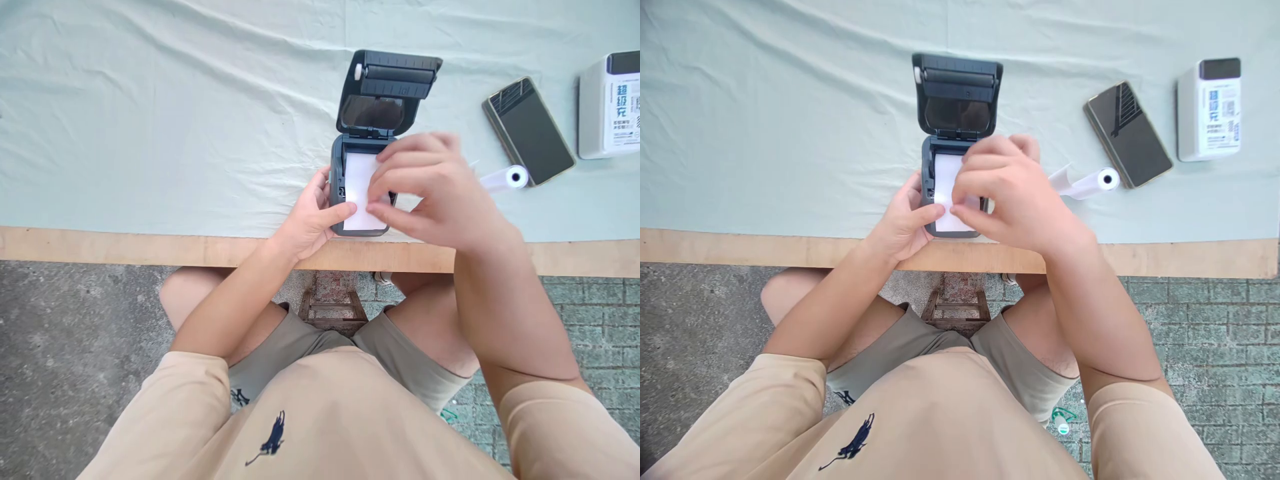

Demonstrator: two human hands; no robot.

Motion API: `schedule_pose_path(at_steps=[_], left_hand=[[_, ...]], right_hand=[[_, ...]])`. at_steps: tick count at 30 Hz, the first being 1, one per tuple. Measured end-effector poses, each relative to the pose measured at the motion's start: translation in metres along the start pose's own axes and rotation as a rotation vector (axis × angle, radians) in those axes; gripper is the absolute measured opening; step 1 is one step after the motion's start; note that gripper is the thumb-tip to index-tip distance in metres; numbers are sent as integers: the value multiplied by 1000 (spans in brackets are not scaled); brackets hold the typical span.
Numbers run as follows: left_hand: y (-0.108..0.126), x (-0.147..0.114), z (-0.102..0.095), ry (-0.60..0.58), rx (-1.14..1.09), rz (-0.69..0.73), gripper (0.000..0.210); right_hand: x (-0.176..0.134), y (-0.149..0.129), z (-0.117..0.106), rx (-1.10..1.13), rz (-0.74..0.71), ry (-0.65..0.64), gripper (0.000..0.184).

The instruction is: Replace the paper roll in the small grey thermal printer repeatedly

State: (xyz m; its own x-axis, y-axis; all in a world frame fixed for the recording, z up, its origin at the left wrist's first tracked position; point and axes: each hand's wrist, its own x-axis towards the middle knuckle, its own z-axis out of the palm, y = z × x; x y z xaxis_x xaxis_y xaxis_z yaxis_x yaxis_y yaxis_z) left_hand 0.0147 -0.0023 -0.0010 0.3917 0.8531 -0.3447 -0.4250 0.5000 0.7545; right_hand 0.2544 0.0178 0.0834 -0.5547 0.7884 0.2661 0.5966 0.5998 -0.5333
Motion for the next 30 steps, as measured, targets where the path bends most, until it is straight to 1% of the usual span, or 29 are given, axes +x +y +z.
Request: schedule_pose_path(at_steps=[2, 3, 4, 5, 7, 8, 11, 12, 13, 15, 17, 21, 23, 24, 26, 28, 30], left_hand=[[0, -1, 2, 21, 12, 0, 102], [0, -2, 2, 22, 16, -2, 103], [1, -2, 2, 25, 20, -4, 103], [1, -3, 2, 29, 22, -5, 102], [1, -3, 2, 34, 24, -10, 97], [1, -3, 2, 39, 23, -9, 94], [1, -3, 3, 50, 18, -1, 91], [1, -3, 4, 50, 15, 0, 93], [1, -4, 4, 49, 12, -1, 95], [2, -5, 5, 47, 6, -4, 98], [2, -6, 5, 48, 3, 1, 97], [2, -6, 4, 30, -15, 8, 93], [3, -6, 4, 18, -26, 9, 91], [3, -6, 4, 11, -31, 9, 89], [4, -4, 5, 2, -46, 5, 77], [4, -1, 6, 18, -71, -11, 56], [5, 1, 8, 50, -94, -35, 36]], right_hand=[[3, 1, -3, 25, -3, 307, 21], [4, 1, -5, 22, 28, 438, 16], [6, 1, -7, 18, 74, 512, 18], [8, 1, -8, 25, 132, 517, 25], [12, 0, -8, 91, 208, 459, 35], [14, 1, -6, 148, 203, 462, 35], [19, 3, 5, 282, 152, 538, 23], [20, 3, 10, 302, 158, 514, 21], [20, 4, 14, 314, 178, 449, 22], [19, 6, 19, 322, 220, 309, 34], [16, 9, 23, 335, 279, 218, 43], [11, 22, 31, 493, 460, 94, 63], [10, 31, 36, 573, 483, 61, 68], [10, 34, 38, 589, 477, 66, 67], [10, 39, 42, 583, 452, 96, 67], [11, 39, 43, 561, 432, 106, 69], [10, 38, 41, 537, 423, 90, 69]])
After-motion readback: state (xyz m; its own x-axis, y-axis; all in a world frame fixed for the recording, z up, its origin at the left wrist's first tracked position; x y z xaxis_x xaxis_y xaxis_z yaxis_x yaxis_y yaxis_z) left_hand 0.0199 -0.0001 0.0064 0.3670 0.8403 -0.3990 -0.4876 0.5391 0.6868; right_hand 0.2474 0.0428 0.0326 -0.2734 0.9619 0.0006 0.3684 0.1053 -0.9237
